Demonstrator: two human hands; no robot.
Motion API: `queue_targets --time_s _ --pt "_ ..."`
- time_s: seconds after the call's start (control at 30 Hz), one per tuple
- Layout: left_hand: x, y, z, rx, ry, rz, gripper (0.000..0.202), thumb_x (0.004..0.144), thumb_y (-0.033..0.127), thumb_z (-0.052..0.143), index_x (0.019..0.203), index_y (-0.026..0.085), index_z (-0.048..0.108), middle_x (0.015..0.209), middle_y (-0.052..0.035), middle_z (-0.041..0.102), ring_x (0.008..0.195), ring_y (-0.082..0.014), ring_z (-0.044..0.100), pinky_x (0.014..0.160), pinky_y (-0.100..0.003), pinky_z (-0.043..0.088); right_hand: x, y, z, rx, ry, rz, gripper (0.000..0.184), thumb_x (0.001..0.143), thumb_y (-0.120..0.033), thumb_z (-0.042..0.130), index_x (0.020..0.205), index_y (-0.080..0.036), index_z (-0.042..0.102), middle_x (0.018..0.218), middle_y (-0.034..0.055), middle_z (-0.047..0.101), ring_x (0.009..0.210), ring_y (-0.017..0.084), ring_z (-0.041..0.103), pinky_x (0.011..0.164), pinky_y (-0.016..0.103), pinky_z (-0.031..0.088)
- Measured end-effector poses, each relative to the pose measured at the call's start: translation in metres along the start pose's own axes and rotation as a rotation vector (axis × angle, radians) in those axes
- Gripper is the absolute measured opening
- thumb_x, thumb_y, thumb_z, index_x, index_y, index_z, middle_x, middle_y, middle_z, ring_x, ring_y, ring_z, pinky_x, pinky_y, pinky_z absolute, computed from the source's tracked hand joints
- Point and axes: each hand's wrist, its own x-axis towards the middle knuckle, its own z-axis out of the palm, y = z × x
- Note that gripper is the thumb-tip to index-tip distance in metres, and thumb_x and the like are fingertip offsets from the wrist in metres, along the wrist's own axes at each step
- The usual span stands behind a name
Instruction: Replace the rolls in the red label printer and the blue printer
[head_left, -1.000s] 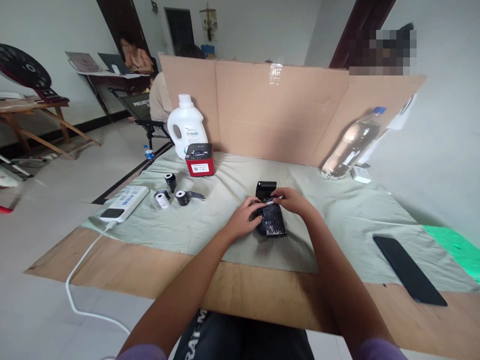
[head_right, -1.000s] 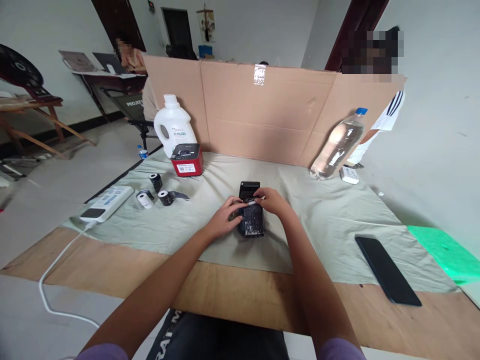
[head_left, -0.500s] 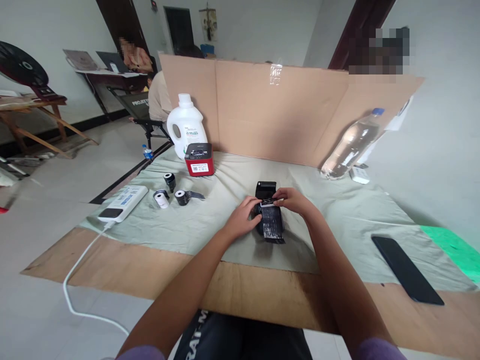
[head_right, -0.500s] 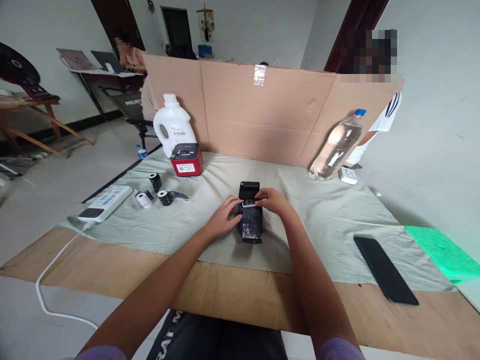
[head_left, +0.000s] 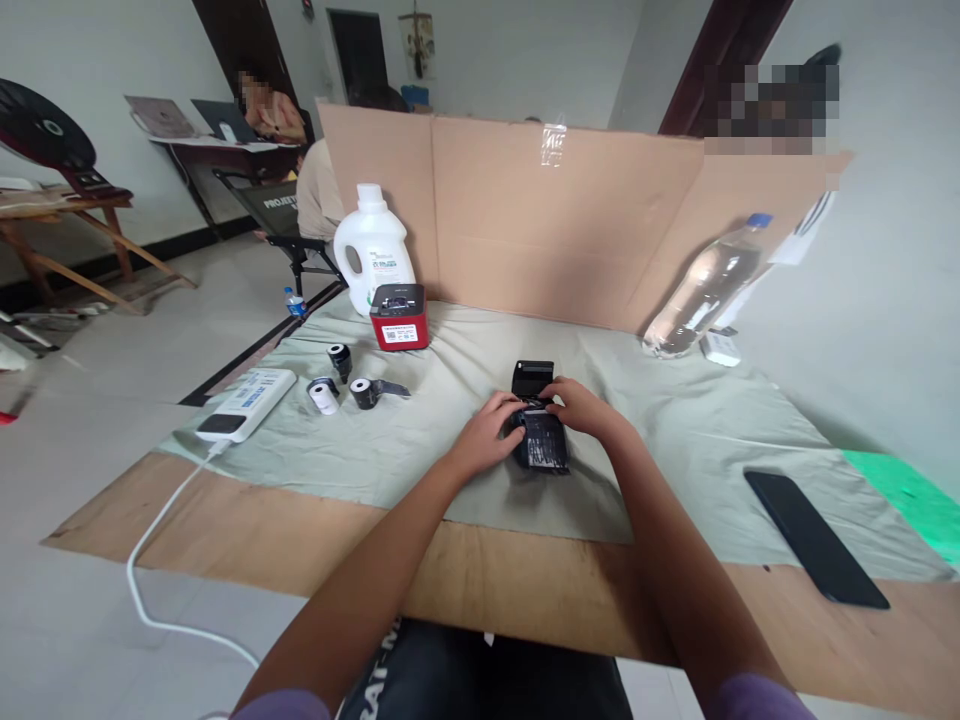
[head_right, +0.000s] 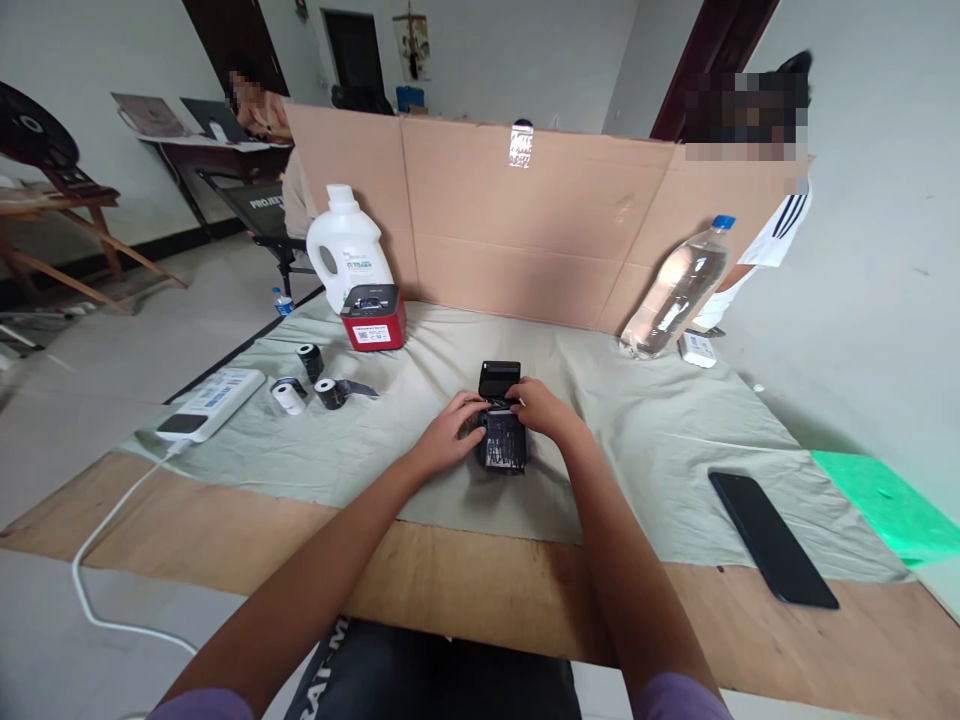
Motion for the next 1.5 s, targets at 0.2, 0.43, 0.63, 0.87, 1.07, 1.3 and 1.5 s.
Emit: queue_targets --time_s 0.2,0.43,0.63,0.87,1.07,1.3,1.5 --pt "0.0 0.003 -0.002 0.062 -0.038 0.069 0.044 0.086 0.026 0.061 0.13 0.023 0.061 0.136 -0.011 0.051 0.129 -0.0268 0.049 0.113 -0.042 0.041 0.001 -0.001 0.006 -0.094 0.043 0.147 0.017 0.08 -0.017 0.067 0.095 -0.017 0.076 0.101 0.0109 0.067 0.095 0.025 0.062 0.089 0.033 0.047" --pt "-0.001 0.01 0.001 0.219 -0.016 0.142 0.031 0.083 0.029 0.069 0.113 0.023 0.07 0.131 -0.0087 0.058 0.123 -0.0289 0.047 0.107 -0.046 0.042 0.011 0.007 0.015 0.376 0.424 0.238 0.045 0.086 -0.032 0.056 0.127 -0.014 0.053 0.119 0.0155 0.065 0.089 0.022 0.062 0.083 0.038 0.051" --pt "0.001 0.015 0.006 0.318 0.061 0.186 0.017 0.094 0.031 0.061 0.092 0.022 0.075 0.107 -0.0062 0.068 0.103 -0.0216 0.056 0.09 -0.038 0.045 0.012 0.006 0.013 0.607 0.472 0.099 0.037 0.084 -0.049 0.058 0.107 -0.02 0.067 0.106 0.0103 0.071 0.088 0.024 0.064 0.083 0.041 0.051" --pt "0.001 0.018 0.004 0.399 0.159 0.272 0.019 0.096 0.032 0.06 0.092 0.023 0.076 0.101 -0.0055 0.068 0.095 -0.0194 0.056 0.081 -0.034 0.042 -0.018 0.007 0.006 0.675 0.308 0.014 0.022 0.077 -0.04 0.067 0.087 -0.023 0.075 0.108 0.0071 0.066 0.099 0.025 0.062 0.079 0.036 0.051" --pt "0.004 0.017 0.008 0.365 0.193 0.227 0.027 0.098 0.037 0.055 0.09 0.024 0.076 0.101 -0.0062 0.067 0.096 -0.0196 0.056 0.086 -0.035 0.043 -0.035 0.029 0.041 1.011 0.185 -0.008 0.043 0.073 -0.032 0.073 0.115 -0.028 0.072 0.131 0.0043 0.066 0.124 0.029 0.057 0.108 0.045 0.043" --pt "0.011 -0.002 0.009 0.093 0.281 -0.143 0.037 0.1 0.039 0.047 0.126 0.024 0.068 0.122 -0.0082 0.061 0.116 -0.021 0.055 0.107 -0.037 0.042 -0.037 0.032 0.055 1.219 0.171 0.015 0.057 0.079 -0.03 0.068 0.135 -0.032 0.059 0.147 0.0009 0.057 0.14 0.027 0.047 0.118 0.047 0.033" --pt "0.013 -0.014 0.004 -0.139 0.078 -0.318 0.043 0.093 0.042 0.056 0.132 0.027 0.063 0.125 -0.0046 0.067 0.107 -0.0211 0.064 0.106 -0.038 0.045 -0.04 0.031 0.051 1.216 0.157 0.001 0.056 0.081 -0.03 0.07 0.136 -0.034 0.059 0.147 0.0012 0.056 0.139 0.026 0.048 0.119 0.044 0.032"
